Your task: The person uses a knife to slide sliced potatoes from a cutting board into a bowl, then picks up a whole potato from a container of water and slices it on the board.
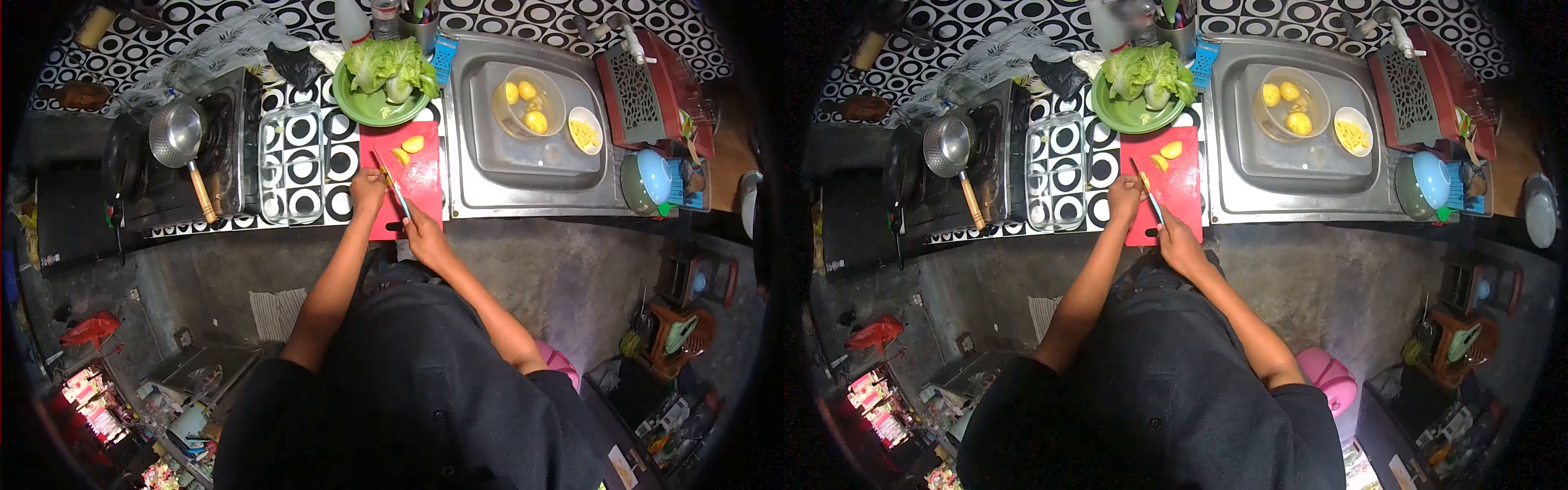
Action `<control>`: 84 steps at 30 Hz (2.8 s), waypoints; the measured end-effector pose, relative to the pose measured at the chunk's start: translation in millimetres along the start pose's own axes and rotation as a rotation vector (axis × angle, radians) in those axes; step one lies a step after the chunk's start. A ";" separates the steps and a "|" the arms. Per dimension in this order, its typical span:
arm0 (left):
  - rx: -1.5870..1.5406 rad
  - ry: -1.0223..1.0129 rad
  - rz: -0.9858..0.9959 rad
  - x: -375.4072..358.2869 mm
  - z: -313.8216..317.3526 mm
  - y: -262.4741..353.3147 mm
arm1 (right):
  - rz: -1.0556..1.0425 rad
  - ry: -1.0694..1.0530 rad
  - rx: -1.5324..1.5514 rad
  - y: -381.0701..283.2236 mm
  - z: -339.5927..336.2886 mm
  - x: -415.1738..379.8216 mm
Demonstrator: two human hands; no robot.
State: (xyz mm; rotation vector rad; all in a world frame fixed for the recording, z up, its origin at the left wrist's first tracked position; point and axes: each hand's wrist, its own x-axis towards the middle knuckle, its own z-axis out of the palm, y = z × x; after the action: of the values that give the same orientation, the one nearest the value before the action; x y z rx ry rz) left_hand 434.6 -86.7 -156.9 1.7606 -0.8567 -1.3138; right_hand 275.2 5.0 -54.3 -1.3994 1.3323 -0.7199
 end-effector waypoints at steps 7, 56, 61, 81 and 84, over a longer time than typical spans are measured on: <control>-0.060 -0.037 -0.080 -1.4 -4.2 8.1 | -0.031 0.022 0.015 -0.6 6.1 -4.7; 0.030 0.062 -0.048 -2.1 9.4 15.2 | 0.116 0.022 0.000 11.6 -6.8 -8.0; 0.036 0.071 -0.043 -6.3 10.0 17.3 | 0.123 0.006 -0.019 16.5 -10.1 -5.3; -0.077 0.153 0.016 -5.9 12.9 2.2 | -0.013 -0.007 -0.288 1.0 8.4 -0.1; -0.088 0.154 0.013 -5.1 13.0 -1.9 | -0.010 -0.001 -0.278 -0.7 10.8 0.6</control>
State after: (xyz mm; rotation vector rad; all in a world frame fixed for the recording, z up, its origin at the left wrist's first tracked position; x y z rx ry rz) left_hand 420.8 -83.8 -158.6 1.7586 -0.7133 -1.1726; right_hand 285.4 7.2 -56.9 -1.6260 1.4675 -0.5549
